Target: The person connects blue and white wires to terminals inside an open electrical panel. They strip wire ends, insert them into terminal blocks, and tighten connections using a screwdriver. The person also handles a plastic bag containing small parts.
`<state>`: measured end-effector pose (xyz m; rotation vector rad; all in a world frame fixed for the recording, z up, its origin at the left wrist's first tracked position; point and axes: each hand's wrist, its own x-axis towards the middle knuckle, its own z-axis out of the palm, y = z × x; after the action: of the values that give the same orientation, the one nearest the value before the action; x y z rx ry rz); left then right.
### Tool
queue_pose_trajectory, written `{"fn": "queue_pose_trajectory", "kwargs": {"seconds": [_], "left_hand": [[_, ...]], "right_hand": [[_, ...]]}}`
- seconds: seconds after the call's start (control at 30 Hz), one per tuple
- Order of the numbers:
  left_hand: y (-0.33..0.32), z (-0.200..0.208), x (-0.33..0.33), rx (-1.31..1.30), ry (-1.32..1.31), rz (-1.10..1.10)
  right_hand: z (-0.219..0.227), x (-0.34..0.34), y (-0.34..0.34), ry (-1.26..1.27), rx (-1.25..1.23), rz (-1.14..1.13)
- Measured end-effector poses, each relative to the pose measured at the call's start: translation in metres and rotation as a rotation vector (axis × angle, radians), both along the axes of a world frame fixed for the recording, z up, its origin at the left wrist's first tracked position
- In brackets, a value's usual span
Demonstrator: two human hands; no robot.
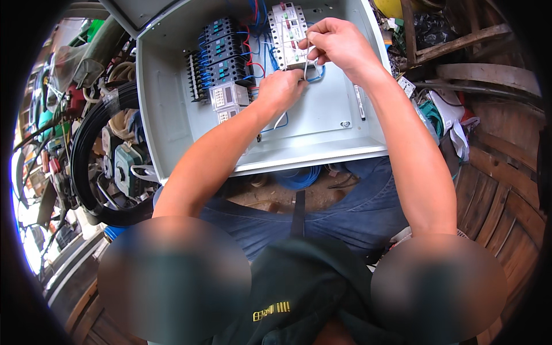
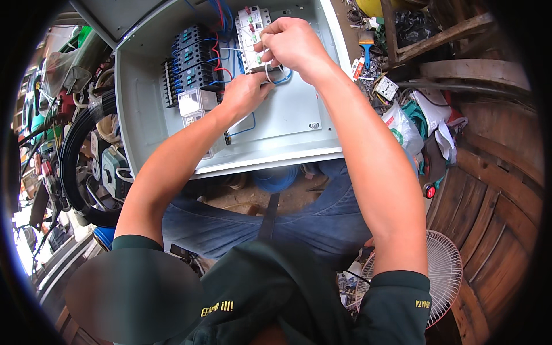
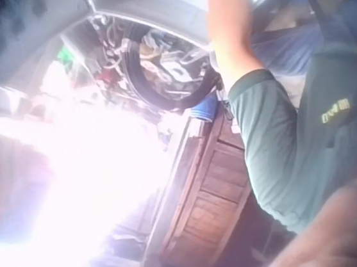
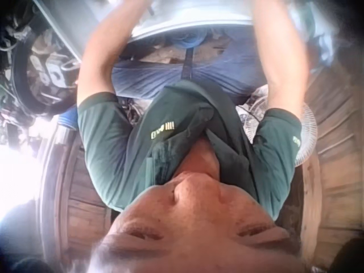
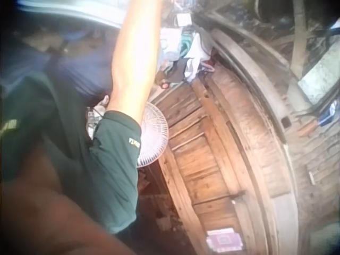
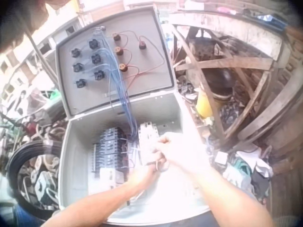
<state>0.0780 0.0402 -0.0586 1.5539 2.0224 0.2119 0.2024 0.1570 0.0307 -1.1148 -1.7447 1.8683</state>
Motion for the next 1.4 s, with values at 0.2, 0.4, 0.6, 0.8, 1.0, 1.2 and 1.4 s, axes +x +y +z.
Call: {"fn": "queue_pose_trajectory", "kwargs": {"seconds": [0.2,0.4,0.6,0.8,1.0,1.2,1.4], "left_hand": [[-0.003,0.003,-0.002,0.009,0.017,-0.021],[-0.002,0.025,-0.013,-0.076,-0.2,-0.125],[-0.047,0.098,-0.06,0.045,-0.237,-0.063],[-0.12,0.133,-0.078,0.266,-0.551,0.517],[-0.196,0.104,-0.072,0.4,-0.451,0.62],[-0.18,0.096,-0.064,0.454,-0.356,0.633],[-0.173,0.092,-0.063,0.463,-0.455,0.616]], "right_hand": [[0.01,-0.001,-0.005,-0.047,0.03,0.081],[0.029,0.015,-0.005,-0.158,0.725,0.027],[0.117,0.119,0.018,0.06,0.58,-0.15],[0.001,0.291,-0.011,-0.152,0.368,-0.752],[-0.218,0.417,-0.106,-0.829,0.302,-0.798],[-0.324,0.46,-0.185,-0.96,0.018,-0.883],[-0.326,0.445,-0.183,-0.414,-0.295,-1.073]]}}
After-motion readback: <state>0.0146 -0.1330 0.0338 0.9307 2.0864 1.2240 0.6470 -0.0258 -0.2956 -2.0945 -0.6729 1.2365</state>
